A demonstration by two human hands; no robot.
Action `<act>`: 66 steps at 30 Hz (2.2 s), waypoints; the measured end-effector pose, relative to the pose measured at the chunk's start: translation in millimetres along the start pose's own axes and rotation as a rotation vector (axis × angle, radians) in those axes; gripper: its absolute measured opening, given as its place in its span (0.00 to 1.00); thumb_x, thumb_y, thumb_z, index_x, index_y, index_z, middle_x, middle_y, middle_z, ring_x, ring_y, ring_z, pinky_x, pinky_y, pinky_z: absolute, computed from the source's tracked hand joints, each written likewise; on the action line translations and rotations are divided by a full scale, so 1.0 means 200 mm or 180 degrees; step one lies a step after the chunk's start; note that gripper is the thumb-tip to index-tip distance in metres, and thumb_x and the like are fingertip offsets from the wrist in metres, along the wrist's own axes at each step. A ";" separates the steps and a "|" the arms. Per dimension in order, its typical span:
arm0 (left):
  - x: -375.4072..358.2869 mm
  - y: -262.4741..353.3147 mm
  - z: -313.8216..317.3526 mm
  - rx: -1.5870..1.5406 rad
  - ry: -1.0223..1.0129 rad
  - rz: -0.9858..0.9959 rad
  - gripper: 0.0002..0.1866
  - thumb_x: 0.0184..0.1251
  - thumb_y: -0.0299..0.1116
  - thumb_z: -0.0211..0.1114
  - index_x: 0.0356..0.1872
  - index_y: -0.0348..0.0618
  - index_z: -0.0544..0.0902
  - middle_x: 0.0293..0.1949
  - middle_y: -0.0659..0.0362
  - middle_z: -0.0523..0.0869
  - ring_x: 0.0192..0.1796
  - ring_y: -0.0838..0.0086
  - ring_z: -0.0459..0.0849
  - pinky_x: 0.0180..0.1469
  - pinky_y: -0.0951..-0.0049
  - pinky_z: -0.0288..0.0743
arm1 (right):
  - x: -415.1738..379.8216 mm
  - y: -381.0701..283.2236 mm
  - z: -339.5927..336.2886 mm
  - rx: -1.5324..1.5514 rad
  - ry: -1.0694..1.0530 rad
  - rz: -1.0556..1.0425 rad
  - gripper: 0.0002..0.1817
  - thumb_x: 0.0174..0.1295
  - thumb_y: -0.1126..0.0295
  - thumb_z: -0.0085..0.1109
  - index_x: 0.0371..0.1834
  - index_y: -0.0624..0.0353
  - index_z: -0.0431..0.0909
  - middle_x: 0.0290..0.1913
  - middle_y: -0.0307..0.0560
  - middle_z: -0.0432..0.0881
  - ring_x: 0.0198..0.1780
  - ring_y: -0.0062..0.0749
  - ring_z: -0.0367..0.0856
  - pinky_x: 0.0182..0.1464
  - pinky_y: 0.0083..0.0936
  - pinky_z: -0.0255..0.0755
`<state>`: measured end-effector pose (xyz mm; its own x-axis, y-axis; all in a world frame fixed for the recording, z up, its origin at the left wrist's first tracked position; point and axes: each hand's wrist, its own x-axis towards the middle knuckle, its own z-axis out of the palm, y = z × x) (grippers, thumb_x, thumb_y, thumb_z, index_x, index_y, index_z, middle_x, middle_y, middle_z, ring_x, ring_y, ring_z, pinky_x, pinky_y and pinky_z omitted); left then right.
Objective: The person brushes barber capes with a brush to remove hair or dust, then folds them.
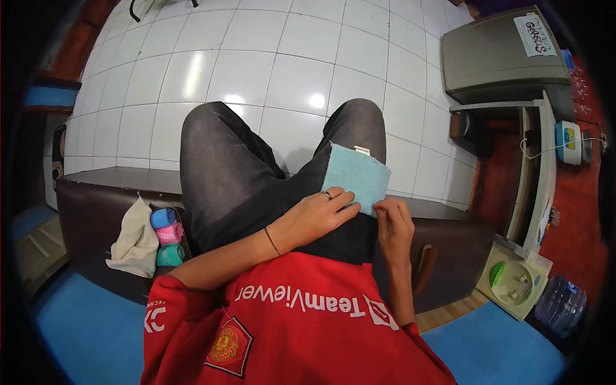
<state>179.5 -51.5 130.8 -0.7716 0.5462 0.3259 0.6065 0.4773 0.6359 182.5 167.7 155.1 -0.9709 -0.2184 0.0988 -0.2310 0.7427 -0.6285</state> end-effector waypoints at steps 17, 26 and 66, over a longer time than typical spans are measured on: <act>0.07 -0.03 0.08 0.0402 0.0044 -0.0054 0.17 0.57 0.29 0.59 0.49 0.40 0.80 0.43 0.57 0.79 0.46 0.66 0.79 0.48 0.70 0.76 | 0.01 -0.03 0.00 -0.0517 -0.0100 -0.0704 0.18 0.49 0.74 0.73 0.45 0.58 0.83 0.43 0.43 0.82 0.46 0.39 0.81 0.46 0.34 0.70; 0.11 -0.09 0.12 0.0364 0.0291 -0.0133 0.11 0.62 0.30 0.59 0.45 0.43 0.80 0.39 0.59 0.79 0.44 0.67 0.79 0.46 0.69 0.74 | 0.03 0.07 0.04 -0.0909 0.0174 -0.0772 0.13 0.56 0.71 0.69 0.44 0.56 0.83 0.39 0.42 0.80 0.42 0.38 0.79 0.44 0.33 0.68; 0.21 -0.10 0.18 0.0042 0.0339 -0.0506 0.13 0.54 0.23 0.62 0.43 0.37 0.80 0.38 0.52 0.80 0.42 0.57 0.80 0.46 0.63 0.75 | 0.17 0.08 -0.02 -0.0451 -0.0007 -0.0893 0.18 0.50 0.75 0.72 0.47 0.57 0.85 0.43 0.43 0.83 0.46 0.39 0.79 0.49 0.32 0.71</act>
<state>142.9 -13.7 107.3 -0.8734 0.3877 0.2947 0.4773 0.5612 0.6762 146.3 174.7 151.5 -0.8679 -0.4284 0.2516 -0.4966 0.7340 -0.4633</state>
